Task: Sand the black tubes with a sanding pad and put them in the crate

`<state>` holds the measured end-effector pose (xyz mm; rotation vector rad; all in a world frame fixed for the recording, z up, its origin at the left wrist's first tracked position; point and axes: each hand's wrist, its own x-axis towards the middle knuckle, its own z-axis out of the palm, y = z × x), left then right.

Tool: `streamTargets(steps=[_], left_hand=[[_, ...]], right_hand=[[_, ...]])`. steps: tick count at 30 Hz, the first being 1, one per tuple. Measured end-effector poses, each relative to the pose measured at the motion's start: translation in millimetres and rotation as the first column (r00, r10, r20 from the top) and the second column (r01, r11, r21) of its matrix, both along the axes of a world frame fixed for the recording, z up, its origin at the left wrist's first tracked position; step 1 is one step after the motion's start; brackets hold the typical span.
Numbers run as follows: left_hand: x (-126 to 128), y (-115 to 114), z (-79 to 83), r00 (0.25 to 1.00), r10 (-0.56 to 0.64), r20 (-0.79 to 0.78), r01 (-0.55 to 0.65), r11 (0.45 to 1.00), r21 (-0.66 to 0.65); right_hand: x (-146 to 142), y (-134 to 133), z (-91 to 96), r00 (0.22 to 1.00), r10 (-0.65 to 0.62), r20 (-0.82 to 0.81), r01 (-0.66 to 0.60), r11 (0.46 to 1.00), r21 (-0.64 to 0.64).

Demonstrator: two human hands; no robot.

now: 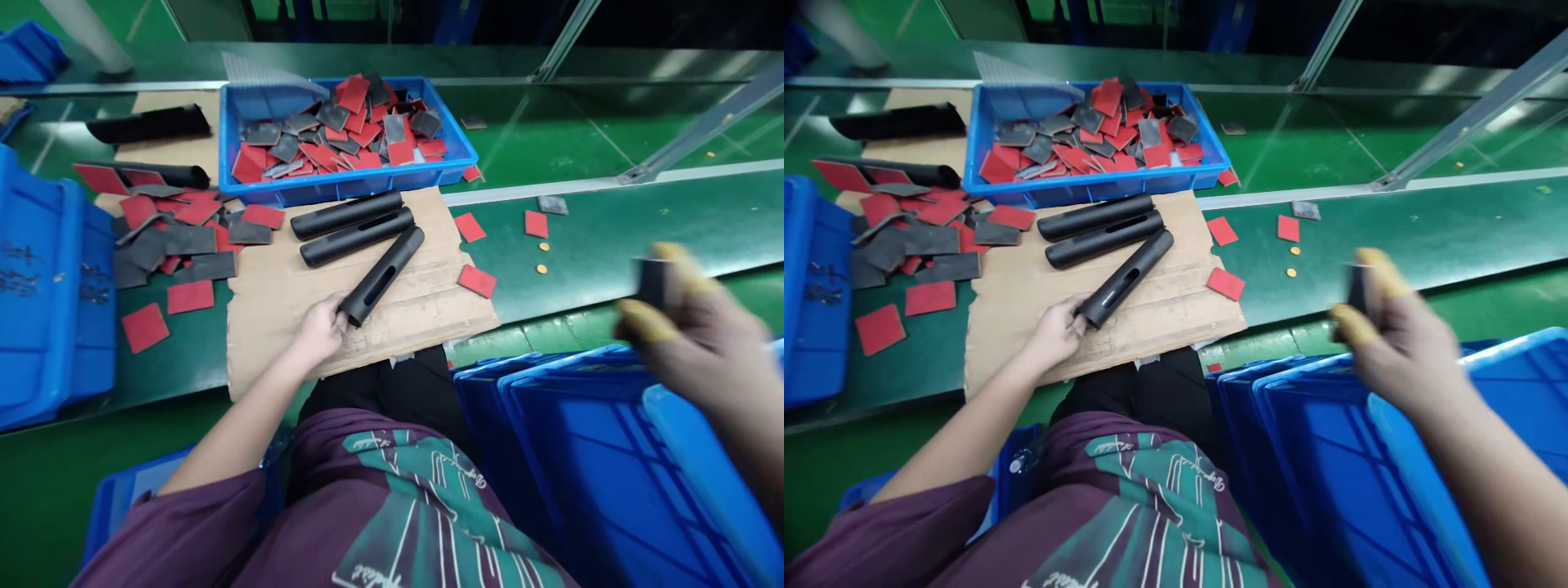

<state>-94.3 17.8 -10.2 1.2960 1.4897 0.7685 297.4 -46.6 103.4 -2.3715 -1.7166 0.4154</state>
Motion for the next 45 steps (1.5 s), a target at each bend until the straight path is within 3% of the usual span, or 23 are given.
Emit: streamTargets(steps=[2,4,6,9,11,13,15,17,19,21,26,31,36,38,40,41,43,45], left_hand=[[14,-16,-7.0,0.991,0.012,0.131,0.0,0.996,-0.091],[22,-32,-10.9,0.965,0.051,0.259,0.0,0.981,-0.193],[26,-46,-12.0,0.93,0.09,0.355,0.014,0.96,-0.279],[22,-57,-11.8,0.886,0.117,0.448,0.062,0.929,-0.366],[16,-60,-13.1,0.88,0.077,0.469,0.109,0.927,-0.358],[10,-59,-15.9,0.916,-0.043,0.4,0.155,0.955,-0.253],[5,-58,-19.6,0.961,-0.201,0.189,0.219,0.973,-0.078],[1,-56,-23.5,0.957,-0.284,-0.065,0.288,0.956,0.058],[0,-53,-28.0,0.921,-0.304,-0.243,0.341,0.932,0.125],[0,-51,-33.5,0.9,-0.288,-0.327,0.359,0.916,0.18],[1,-50,-51.2,0.907,-0.219,-0.36,0.35,0.868,0.354],[1,-49,-61.8,0.954,-0.155,-0.258,0.276,0.788,0.55],[0,-48,-63.7,0.965,-0.155,-0.212,0.259,0.693,0.673],[-1,-49,-64.4,0.953,-0.161,-0.256,0.295,0.68,0.671],[-3,-50,-65.2,0.936,-0.164,-0.313,0.334,0.697,0.634],[-3,-51,-65.4,0.926,-0.168,-0.338,0.351,0.709,0.612],[-4,-52,-65.6,0.906,-0.176,-0.384,0.387,0.712,0.586],[-5,-52,-65.2,0.889,-0.171,-0.424,0.418,0.68,0.602]], right_hand=[[-50,30,-24.7,0.939,0.295,-0.176,-0.278,0.953,0.116],[-93,54,-49.8,0.837,0.496,-0.231,-0.478,0.869,0.131],[-124,70,-71.3,0.797,0.564,-0.216,-0.559,0.824,0.089],[-144,83,-92.3,0.778,0.612,-0.141,-0.621,0.784,-0.021],[-146,85,-98.8,0.755,0.648,-0.105,-0.656,0.75,-0.087],[-144,83,-101.2,0.736,0.673,-0.077,-0.677,0.727,-0.112],[-144,77,-101.8,0.731,0.681,-0.045,-0.682,0.725,-0.094],[-146,70,-102.5,0.741,0.672,-0.011,-0.672,0.739,-0.051],[-147,65,-104.2,0.76,0.649,0.034,-0.65,0.76,0.007],[-147,61,-107.1,0.767,0.636,0.088,-0.641,0.764,0.066],[-131,69,-117.4,0.752,0.625,0.209,-0.648,0.76,0.058],[-136,64,-126.7,0.838,0.519,0.17,-0.544,0.819,0.182],[-147,52,-126.1,0.765,0.636,0.102,-0.641,0.739,0.209],[-141,62,-125.8,0.811,0.577,0.096,-0.583,0.784,0.214],[-136,71,-126.5,0.87,0.488,0.067,-0.487,0.834,0.26],[-136,72,-127.0,0.874,0.484,0.034,-0.473,0.835,0.282],[-139,69,-128.1,0.814,0.579,-0.045,-0.545,0.789,0.284],[-142,64,-129.3,0.727,0.679,-0.101,-0.644,0.725,0.244]])
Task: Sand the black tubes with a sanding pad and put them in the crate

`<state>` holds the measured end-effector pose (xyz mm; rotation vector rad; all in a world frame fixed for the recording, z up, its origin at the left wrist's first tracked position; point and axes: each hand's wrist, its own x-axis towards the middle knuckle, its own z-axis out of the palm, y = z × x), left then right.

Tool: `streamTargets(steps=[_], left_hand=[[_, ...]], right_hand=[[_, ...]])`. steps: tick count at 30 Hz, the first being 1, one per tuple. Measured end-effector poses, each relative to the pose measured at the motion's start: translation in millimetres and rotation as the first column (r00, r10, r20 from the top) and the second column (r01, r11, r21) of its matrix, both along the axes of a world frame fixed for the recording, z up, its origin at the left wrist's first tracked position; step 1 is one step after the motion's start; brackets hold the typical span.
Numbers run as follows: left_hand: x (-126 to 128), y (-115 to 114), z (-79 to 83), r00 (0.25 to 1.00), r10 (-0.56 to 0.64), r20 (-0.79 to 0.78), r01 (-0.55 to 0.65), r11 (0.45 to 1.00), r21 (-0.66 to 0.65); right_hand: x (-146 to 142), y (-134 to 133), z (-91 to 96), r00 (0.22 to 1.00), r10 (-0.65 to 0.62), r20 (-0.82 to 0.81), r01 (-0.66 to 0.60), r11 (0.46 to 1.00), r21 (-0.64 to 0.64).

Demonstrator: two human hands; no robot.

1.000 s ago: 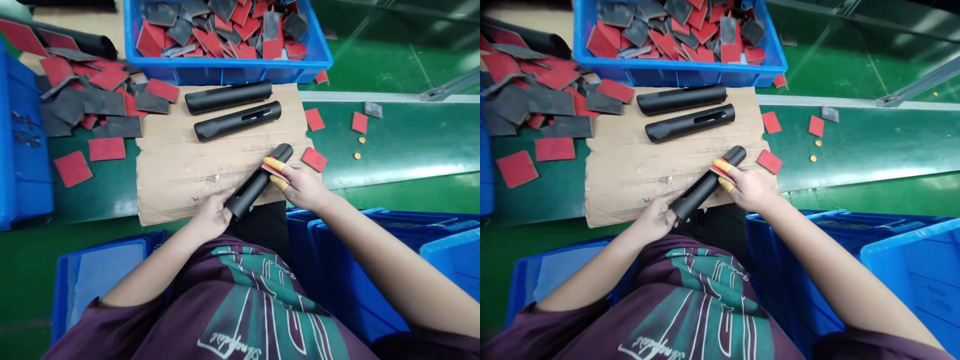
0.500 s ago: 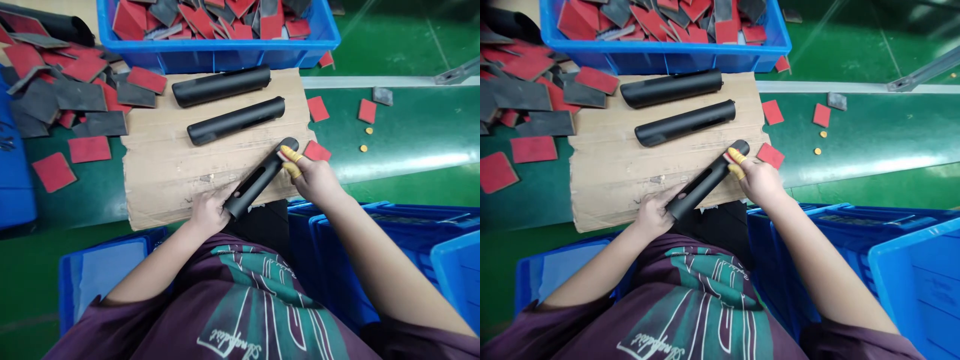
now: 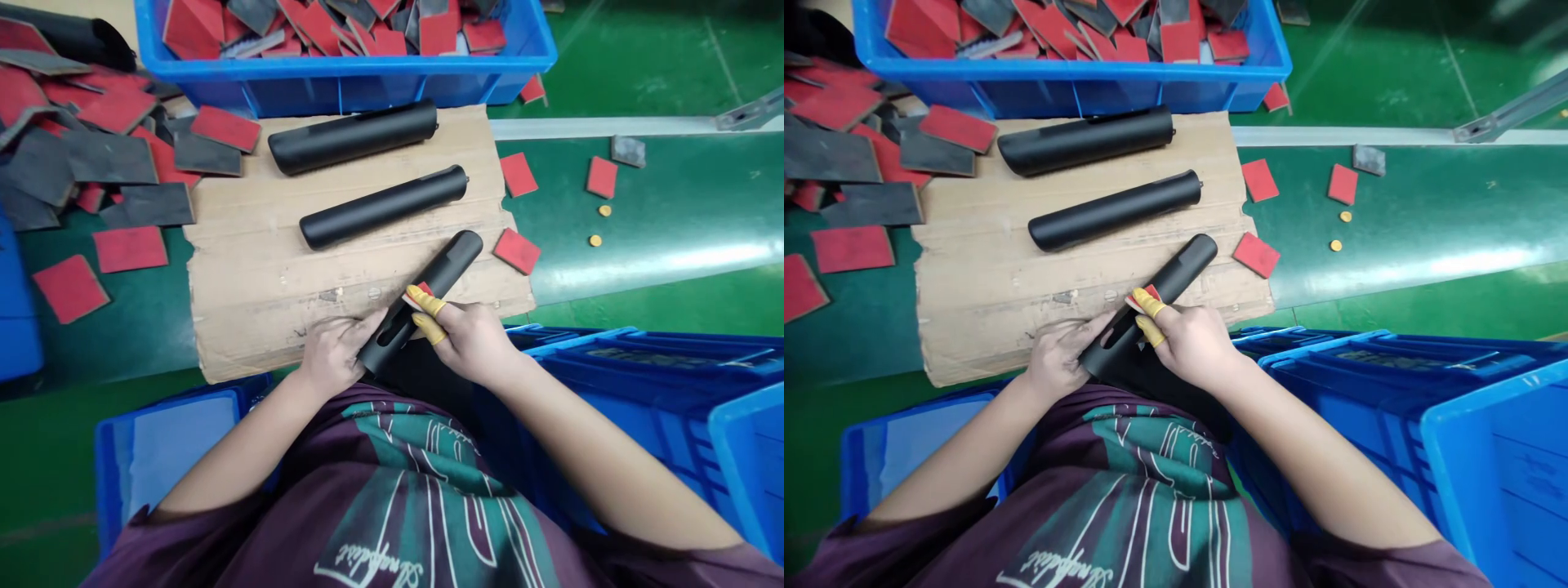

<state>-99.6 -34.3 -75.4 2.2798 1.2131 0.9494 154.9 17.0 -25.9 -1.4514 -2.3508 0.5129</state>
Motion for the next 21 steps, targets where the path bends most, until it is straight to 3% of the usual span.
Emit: streamTargets(steps=[1,5,10,13,15,19,21], left_hand=[[0,0,0.3,1.0,-0.006,-0.008,0.006,1.0,0.028],[-2,-1,0.9,0.999,-0.005,0.047,0.004,1.0,0.007],[-3,-2,0.8,0.995,0.006,0.105,0.002,0.998,-0.07],[-1,-2,6.1,0.964,0.051,0.26,0.0,0.981,-0.195],[3,-2,12.6,0.902,0.145,0.408,0.011,0.934,-0.358],[13,-1,24.5,0.717,0.398,0.572,0.064,0.78,-0.622],[16,1,26.6,0.637,0.482,0.601,0.105,0.718,-0.688]], right_hand=[[1,-1,-0.6,1.0,0.002,0.009,-0.002,1.0,-0.004],[10,3,-3.2,0.966,-0.258,-0.024,0.259,0.956,0.14],[10,8,-4.7,0.997,-0.051,-0.048,0.051,0.999,-0.007],[8,12,-6.8,0.966,-0.25,-0.065,0.256,0.961,0.103],[0,3,-8.1,0.944,-0.306,-0.125,0.324,0.93,0.173],[-18,-23,-9.4,0.987,0.002,-0.163,0.021,0.991,0.133],[-16,-16,-9.7,0.989,-0.016,-0.146,0.037,0.989,0.143]])
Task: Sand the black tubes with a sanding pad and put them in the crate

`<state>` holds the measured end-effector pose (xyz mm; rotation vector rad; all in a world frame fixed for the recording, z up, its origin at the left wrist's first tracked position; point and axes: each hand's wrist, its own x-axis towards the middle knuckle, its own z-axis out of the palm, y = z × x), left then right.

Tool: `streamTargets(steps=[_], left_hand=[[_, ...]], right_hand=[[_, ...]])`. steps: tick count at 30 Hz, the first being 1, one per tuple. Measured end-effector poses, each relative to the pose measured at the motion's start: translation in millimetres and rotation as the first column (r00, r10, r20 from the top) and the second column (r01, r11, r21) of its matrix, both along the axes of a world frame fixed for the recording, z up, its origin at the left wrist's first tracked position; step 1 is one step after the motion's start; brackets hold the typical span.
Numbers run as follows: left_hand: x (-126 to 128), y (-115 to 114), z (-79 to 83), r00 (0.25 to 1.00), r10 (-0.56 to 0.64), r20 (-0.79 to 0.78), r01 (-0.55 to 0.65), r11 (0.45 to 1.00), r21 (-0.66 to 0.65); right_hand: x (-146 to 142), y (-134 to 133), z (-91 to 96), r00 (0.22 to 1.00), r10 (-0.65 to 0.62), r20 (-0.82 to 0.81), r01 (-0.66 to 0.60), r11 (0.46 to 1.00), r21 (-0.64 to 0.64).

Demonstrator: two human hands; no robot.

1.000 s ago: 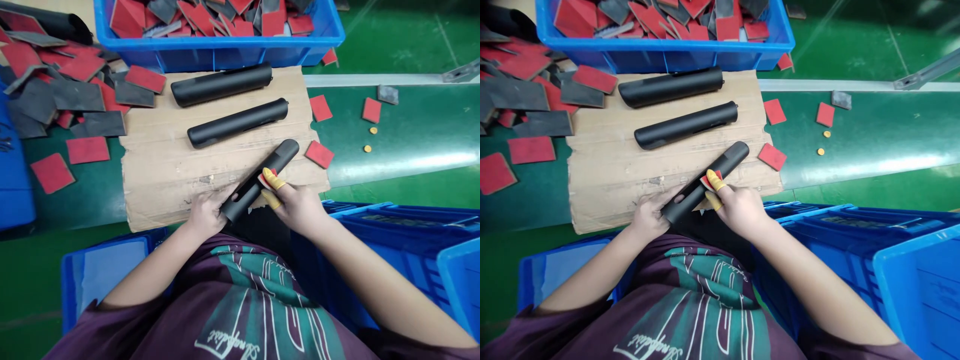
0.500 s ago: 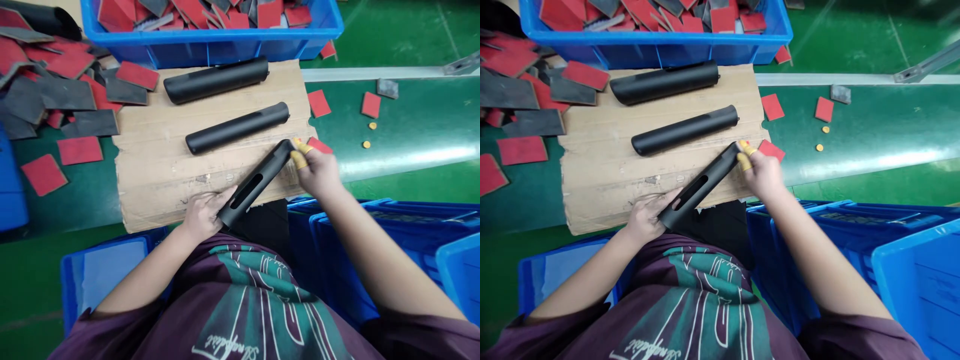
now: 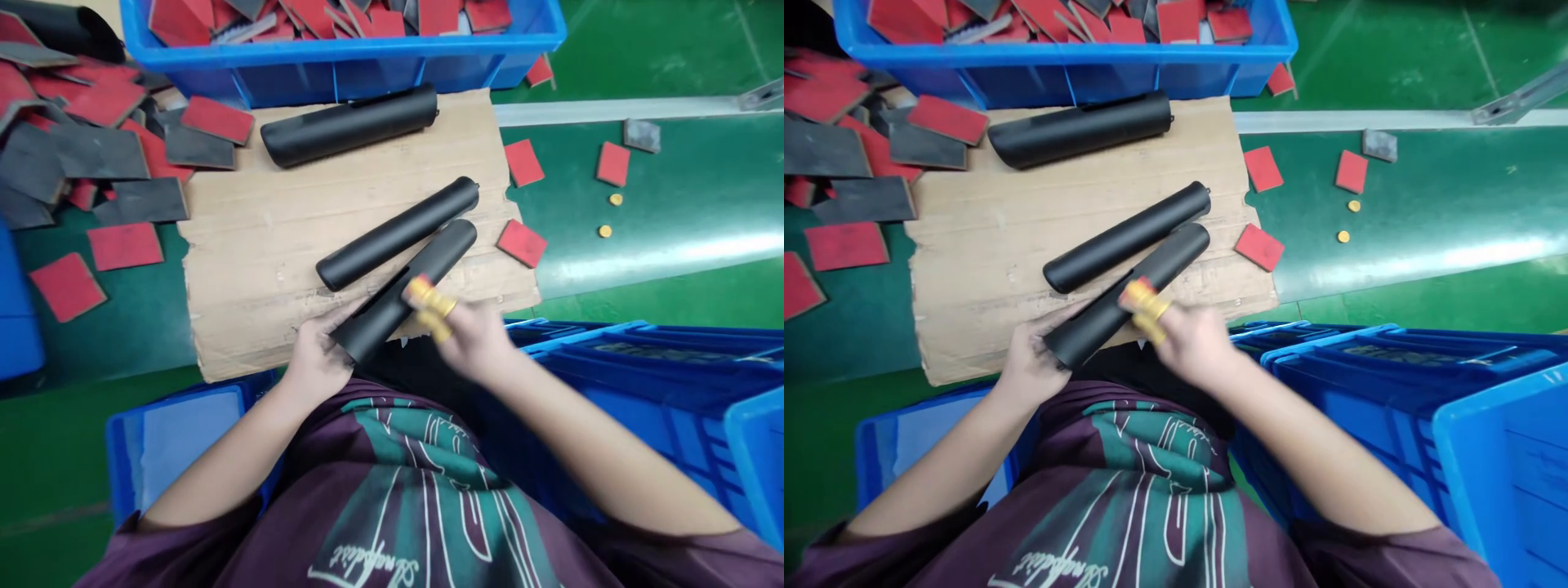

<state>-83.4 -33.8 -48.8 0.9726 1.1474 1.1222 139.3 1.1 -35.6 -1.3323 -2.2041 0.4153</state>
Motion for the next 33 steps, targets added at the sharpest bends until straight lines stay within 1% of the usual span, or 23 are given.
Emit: streamTargets(steps=[3,4,5,6,8,9,10,12,13,14,15,17,18,19,20,22,23,24,25,28,29,30,33], left_hand=[[0,2,-0.8,0.999,0.029,0.027,-0.027,0.998,-0.064],[-1,1,-1.6,0.999,0.036,0.005,-0.035,0.997,-0.075],[-3,1,-2.6,0.999,0.039,-0.033,-0.041,0.996,-0.077],[-5,0,-3.6,0.996,0.037,-0.083,-0.043,0.997,-0.066],[-8,-3,-5.9,0.981,0.04,-0.187,-0.044,0.999,-0.019],[-9,-4,-6.9,0.974,0.048,-0.222,-0.049,0.999,0.001],[-9,-4,-7.6,0.972,0.049,-0.231,-0.049,0.999,0.005],[-6,-3,-6.8,0.983,0.036,-0.179,-0.04,0.999,-0.02],[-4,-2,-5.1,0.987,0.024,-0.161,-0.027,0.999,-0.017],[-2,-1,-2.5,0.987,0.006,-0.158,-0.006,1.0,-0.002],[0,0,0.9,0.985,-0.011,-0.17,0.015,1.0,0.022],[1,-1,8.3,0.969,-0.034,-0.246,0.057,0.994,0.089],[1,-2,11.8,0.953,-0.047,-0.299,0.088,0.988,0.125],[0,-3,14.7,0.933,-0.055,-0.355,0.12,0.979,0.163],[-2,-4,16.9,0.907,-0.06,-0.416,0.155,0.967,0.2],[-7,-6,19.9,0.838,-0.054,-0.543,0.23,0.937,0.262],[-9,-6,20.9,0.804,-0.051,-0.592,0.258,0.927,0.27],[-11,-6,21.9,0.772,-0.055,-0.634,0.284,0.921,0.266],[-13,-6,22.9,0.742,-0.061,-0.667,0.305,0.917,0.256],[-15,-6,25.5,0.676,-0.065,-0.734,0.343,0.909,0.235],[-15,-6,25.9,0.666,-0.062,-0.744,0.352,0.905,0.24],[-14,-7,26.0,0.662,-0.052,-0.748,0.354,0.901,0.251],[-10,-9,26.0,0.691,-0.045,-0.721,0.329,0.908,0.259]], right_hand=[[3,17,3.1,0.973,-0.231,-0.021,0.23,0.973,-0.033],[0,16,5.9,0.97,-0.239,-0.048,0.238,0.971,-0.037],[-7,10,9.2,0.978,-0.192,-0.084,0.19,0.981,-0.032],[-15,1,12.7,0.993,-0.075,-0.093,0.069,0.996,-0.059],[-28,-17,18.4,0.989,0.136,-0.064,-0.142,0.985,-0.098],[-31,-22,19.8,0.982,0.185,-0.043,-0.189,0.977,-0.1],[-31,-22,20.2,0.988,0.155,-0.025,-0.157,0.982,-0.107],[-26,-12,19.6,0.999,-0.036,-0.015,0.034,0.995,-0.09],[-24,-7,19.7,0.991,-0.131,-0.027,0.129,0.989,-0.077],[-23,-4,20.8,0.983,-0.181,-0.036,0.178,0.982,-0.07],[-25,-4,23.0,0.983,-0.179,-0.048,0.177,0.983,-0.042],[-32,-13,29.2,1.0,-0.002,-0.013,0.002,0.999,-0.046],[-35,-19,32.1,0.996,0.089,0.016,-0.088,0.995,-0.05],[-36,-23,34.1,0.99,0.14,0.035,-0.138,0.989,-0.05],[-35,-24,35.0,0.992,0.118,0.053,-0.115,0.992,-0.055],[-28,-21,34.0,0.998,-0.034,0.048,0.037,0.998,-0.049],[-25,-20,33.0,0.992,-0.122,0.021,0.122,0.992,-0.037],[-23,-19,32.3,0.986,-0.166,-0.009,0.165,0.986,-0.032],[-23,-21,31.9,0.986,-0.166,-0.024,0.166,0.986,-0.026],[-25,-29,30.8,0.999,0.052,0.001,-0.052,0.995,-0.088],[-24,-30,29.6,0.997,0.073,0.004,-0.072,0.994,-0.082],[-22,-29,27.8,0.999,0.036,0.006,-0.035,0.996,-0.08],[-18,-24,23.3,0.978,-0.204,-0.037,0.202,0.978,-0.052]])
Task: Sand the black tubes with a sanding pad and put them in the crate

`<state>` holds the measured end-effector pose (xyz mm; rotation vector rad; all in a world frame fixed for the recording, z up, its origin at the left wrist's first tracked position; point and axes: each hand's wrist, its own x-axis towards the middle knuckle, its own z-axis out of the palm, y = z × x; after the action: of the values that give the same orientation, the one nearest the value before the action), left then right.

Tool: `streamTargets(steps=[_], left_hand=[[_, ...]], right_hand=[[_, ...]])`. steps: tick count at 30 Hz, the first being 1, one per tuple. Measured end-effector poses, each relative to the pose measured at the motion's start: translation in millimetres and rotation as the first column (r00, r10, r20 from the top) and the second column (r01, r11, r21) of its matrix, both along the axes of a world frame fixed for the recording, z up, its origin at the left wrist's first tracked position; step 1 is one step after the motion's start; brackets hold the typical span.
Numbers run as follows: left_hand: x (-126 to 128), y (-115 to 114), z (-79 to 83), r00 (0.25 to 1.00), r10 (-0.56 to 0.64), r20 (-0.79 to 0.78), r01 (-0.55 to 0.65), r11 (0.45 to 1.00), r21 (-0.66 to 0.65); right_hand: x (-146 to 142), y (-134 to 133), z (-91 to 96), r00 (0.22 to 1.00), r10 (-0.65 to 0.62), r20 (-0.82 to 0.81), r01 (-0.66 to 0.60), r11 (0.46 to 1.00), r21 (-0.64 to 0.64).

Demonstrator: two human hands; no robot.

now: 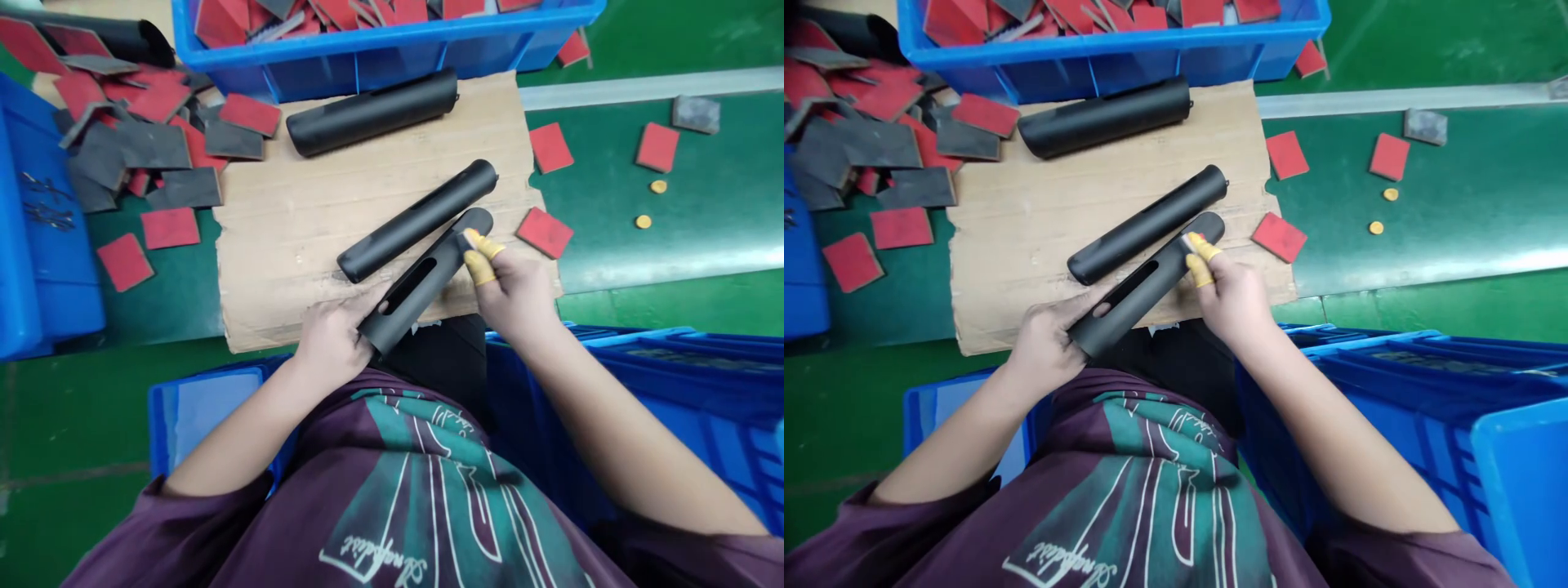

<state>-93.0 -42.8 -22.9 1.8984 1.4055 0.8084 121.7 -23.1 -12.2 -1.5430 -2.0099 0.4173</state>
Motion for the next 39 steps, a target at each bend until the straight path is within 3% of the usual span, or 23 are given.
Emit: streamTargets(steps=[2,5,7,10,11,13,15,16,17,19,21,22,26,28,30,32,36,37,39], left_hand=[[4,0,0.6,0.996,0.028,0.081,-0.024,0.998,-0.05],[11,-1,0.4,0.97,0.071,0.234,-0.038,0.989,-0.144],[16,-3,-3.1,0.932,0.152,0.328,-0.086,0.974,-0.209],[23,-8,-12.4,0.856,0.297,0.424,-0.179,0.938,-0.296],[25,-10,-15.3,0.835,0.332,0.438,-0.202,0.927,-0.317],[29,-13,-18.6,0.795,0.393,0.463,-0.221,0.897,-0.382],[31,-15,-17.7,0.708,0.503,0.496,-0.24,0.831,-0.501],[32,-15,-15.8,0.654,0.563,0.505,-0.237,0.787,-0.57],[34,-15,-13.2,0.607,0.612,0.507,-0.227,0.745,-0.628],[36,-14,-7.1,0.557,0.663,0.5,-0.205,0.693,-0.691],[38,-12,-1.2,0.543,0.677,0.496,-0.177,0.67,-0.721],[39,-10,1.2,0.528,0.69,0.495,-0.173,0.658,-0.733],[37,-5,7.4,0.47,0.77,0.433,-0.145,0.551,-0.822],[35,-6,8.6,0.474,0.781,0.407,-0.102,0.508,-0.855],[34,-9,7.4,0.492,0.766,0.414,-0.094,0.52,-0.849],[31,-13,2.4,0.532,0.727,0.435,-0.147,0.585,-0.798],[20,-20,-13.4,0.665,0.601,0.443,-0.279,0.75,-0.6],[16,-20,-16.0,0.71,0.558,0.43,-0.291,0.788,-0.543],[9,-21,-17.6,0.81,0.465,0.358,-0.291,0.848,-0.443]], right_hand=[[-4,-4,1.1,1.0,0.008,0.009,-0.008,1.0,0.014],[-13,-12,4.1,0.952,0.303,0.036,-0.303,0.953,0.015],[-11,-8,1.7,0.964,0.255,0.075,-0.257,0.966,0.018],[-6,3,-5.2,0.998,0.007,0.066,-0.007,1.0,0.001],[-7,2,-6.5,0.999,0.004,0.048,-0.003,1.0,-0.01],[-12,-4,-7.4,0.98,0.195,0.023,-0.195,0.981,-0.004],[-13,-6,-8.6,0.93,0.366,0.04,-0.366,0.93,0.014],[-11,-1,-10.3,0.928,0.368,0.055,-0.369,0.929,0.01],[-6,6,-12.6,0.948,0.312,0.068,-0.312,0.95,-0.004],[4,23,-17.6,0.995,0.074,0.072,-0.071,0.996,-0.048],[7,31,-19.8,0.996,-0.074,0.053,0.077,0.996,-0.054],[5,28,-19.5,0.997,-0.064,0.039,0.066,0.997,-0.044],[-6,8,-18.9,0.946,0.315,0.077,-0.317,0.948,0.013],[3,15,-22.7,0.966,0.242,0.09,-0.243,0.97,-0.005],[16,32,-26.4,0.999,-0.009,0.053,0.009,1.0,0.002],[23,42,-26.0,0.996,-0.094,0.014,0.094,0.995,-0.018],[16,34,-15.9,0.979,0.195,0.053,-0.188,0.977,-0.103],[15,34,-14.2,0.975,0.21,0.069,-0.2,0.971,-0.128],[19,39,-13.3,0.994,0.079,0.08,-0.065,0.984,-0.163]])
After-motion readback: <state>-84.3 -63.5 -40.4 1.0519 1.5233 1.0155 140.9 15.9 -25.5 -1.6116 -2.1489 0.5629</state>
